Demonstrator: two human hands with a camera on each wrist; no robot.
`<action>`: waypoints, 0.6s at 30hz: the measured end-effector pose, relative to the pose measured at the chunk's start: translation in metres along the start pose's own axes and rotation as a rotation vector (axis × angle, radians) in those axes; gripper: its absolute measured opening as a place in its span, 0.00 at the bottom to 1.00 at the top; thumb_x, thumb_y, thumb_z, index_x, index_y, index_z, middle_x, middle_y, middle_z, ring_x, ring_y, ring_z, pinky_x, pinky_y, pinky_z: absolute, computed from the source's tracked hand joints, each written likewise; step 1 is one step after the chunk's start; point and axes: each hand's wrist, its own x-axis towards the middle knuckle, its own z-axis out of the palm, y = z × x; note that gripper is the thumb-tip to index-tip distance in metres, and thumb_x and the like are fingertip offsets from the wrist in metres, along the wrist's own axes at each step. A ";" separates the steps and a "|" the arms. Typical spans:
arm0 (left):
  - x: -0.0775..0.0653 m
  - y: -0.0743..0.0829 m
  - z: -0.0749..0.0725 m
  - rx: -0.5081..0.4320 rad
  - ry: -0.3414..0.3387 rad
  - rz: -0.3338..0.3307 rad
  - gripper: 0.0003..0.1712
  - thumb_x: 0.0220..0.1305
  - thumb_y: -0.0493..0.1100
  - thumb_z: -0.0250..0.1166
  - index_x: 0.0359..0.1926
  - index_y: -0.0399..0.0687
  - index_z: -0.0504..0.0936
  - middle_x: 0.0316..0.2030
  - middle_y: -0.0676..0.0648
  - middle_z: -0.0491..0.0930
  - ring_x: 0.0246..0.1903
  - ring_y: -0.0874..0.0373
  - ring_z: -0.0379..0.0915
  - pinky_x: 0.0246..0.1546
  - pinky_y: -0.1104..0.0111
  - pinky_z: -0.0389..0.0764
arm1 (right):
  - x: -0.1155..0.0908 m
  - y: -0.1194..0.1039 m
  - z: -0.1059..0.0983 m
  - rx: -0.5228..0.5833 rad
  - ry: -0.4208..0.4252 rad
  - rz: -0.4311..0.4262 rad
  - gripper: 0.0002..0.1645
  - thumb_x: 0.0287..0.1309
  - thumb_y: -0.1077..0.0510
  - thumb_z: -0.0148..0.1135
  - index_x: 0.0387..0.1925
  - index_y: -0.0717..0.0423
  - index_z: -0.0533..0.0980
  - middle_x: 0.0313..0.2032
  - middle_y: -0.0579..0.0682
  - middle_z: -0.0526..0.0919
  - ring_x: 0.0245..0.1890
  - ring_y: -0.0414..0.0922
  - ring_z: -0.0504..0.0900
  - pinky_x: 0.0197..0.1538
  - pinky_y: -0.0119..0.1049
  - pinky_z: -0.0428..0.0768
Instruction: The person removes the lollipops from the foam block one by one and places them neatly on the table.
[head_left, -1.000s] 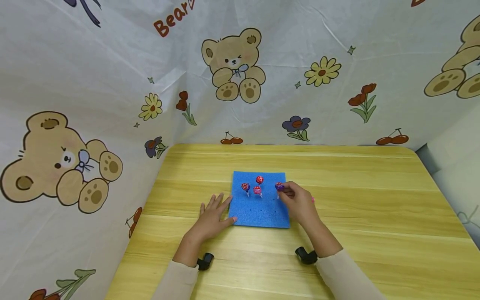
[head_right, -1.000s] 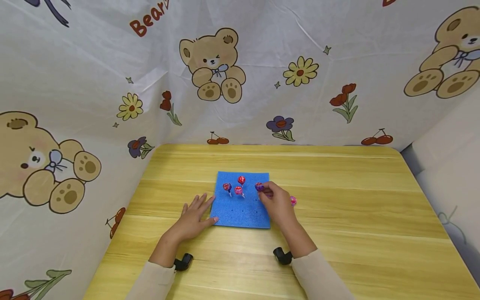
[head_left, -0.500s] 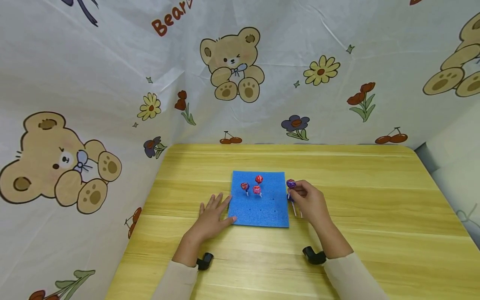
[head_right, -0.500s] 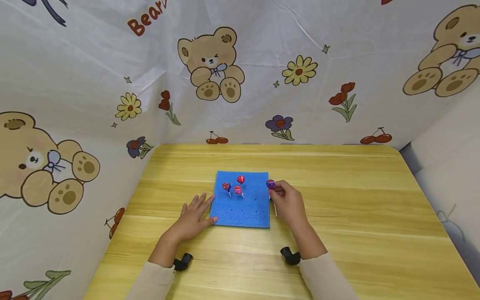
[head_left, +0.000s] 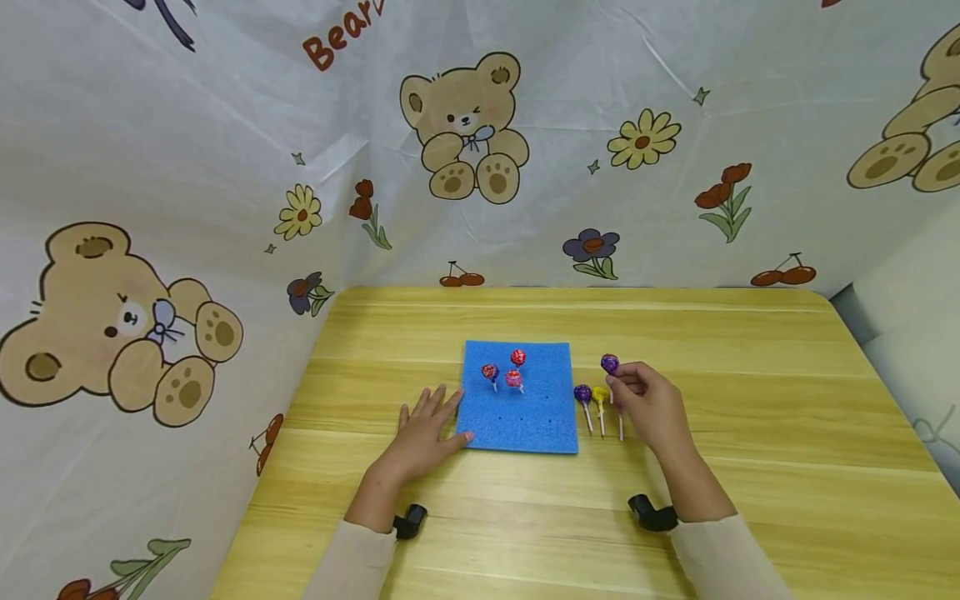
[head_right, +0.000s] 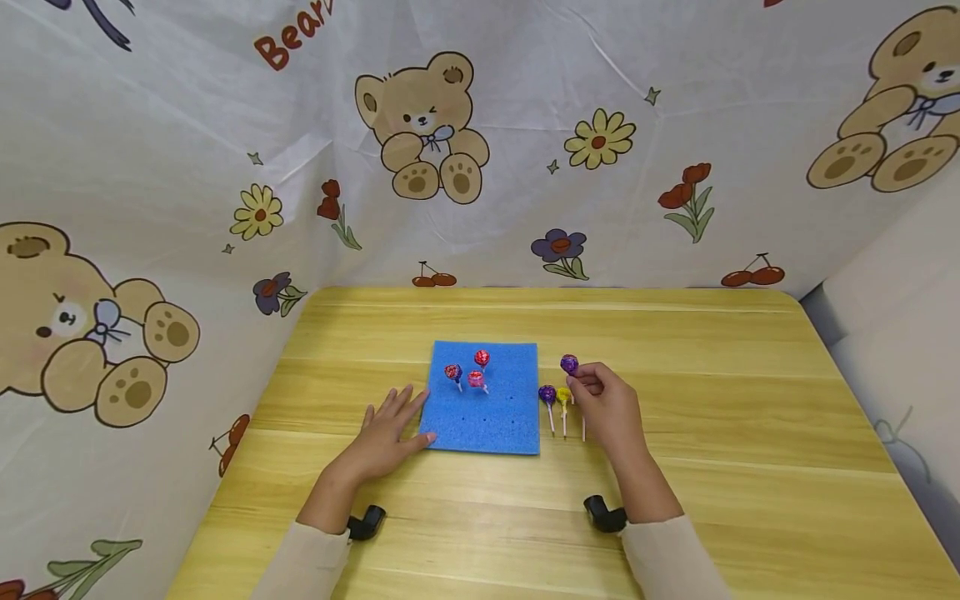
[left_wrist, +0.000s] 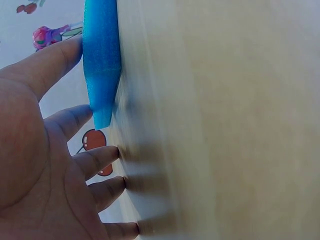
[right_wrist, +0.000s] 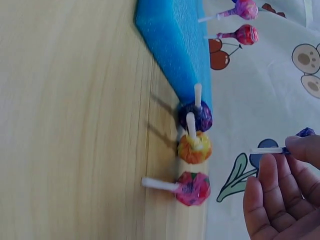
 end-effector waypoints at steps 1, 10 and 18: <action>0.000 0.000 0.000 -0.001 0.000 0.000 0.45 0.70 0.66 0.59 0.81 0.64 0.52 0.82 0.44 0.44 0.81 0.41 0.31 0.74 0.32 0.32 | 0.000 0.002 -0.002 -0.006 0.005 0.003 0.17 0.71 0.50 0.61 0.50 0.58 0.80 0.45 0.57 0.86 0.37 0.39 0.81 0.36 0.22 0.80; -0.001 0.001 -0.002 -0.011 0.006 0.005 0.45 0.70 0.65 0.59 0.81 0.63 0.53 0.81 0.43 0.45 0.81 0.40 0.32 0.74 0.32 0.32 | 0.000 0.019 -0.014 -0.079 0.031 0.033 0.16 0.70 0.51 0.62 0.49 0.59 0.81 0.44 0.58 0.87 0.39 0.42 0.82 0.37 0.22 0.78; -0.001 0.001 -0.002 -0.010 0.005 0.007 0.45 0.70 0.65 0.60 0.81 0.63 0.52 0.81 0.43 0.45 0.81 0.39 0.32 0.74 0.31 0.32 | -0.005 0.033 -0.022 -0.114 -0.004 0.086 0.19 0.70 0.49 0.61 0.50 0.61 0.80 0.44 0.60 0.86 0.40 0.47 0.82 0.35 0.26 0.77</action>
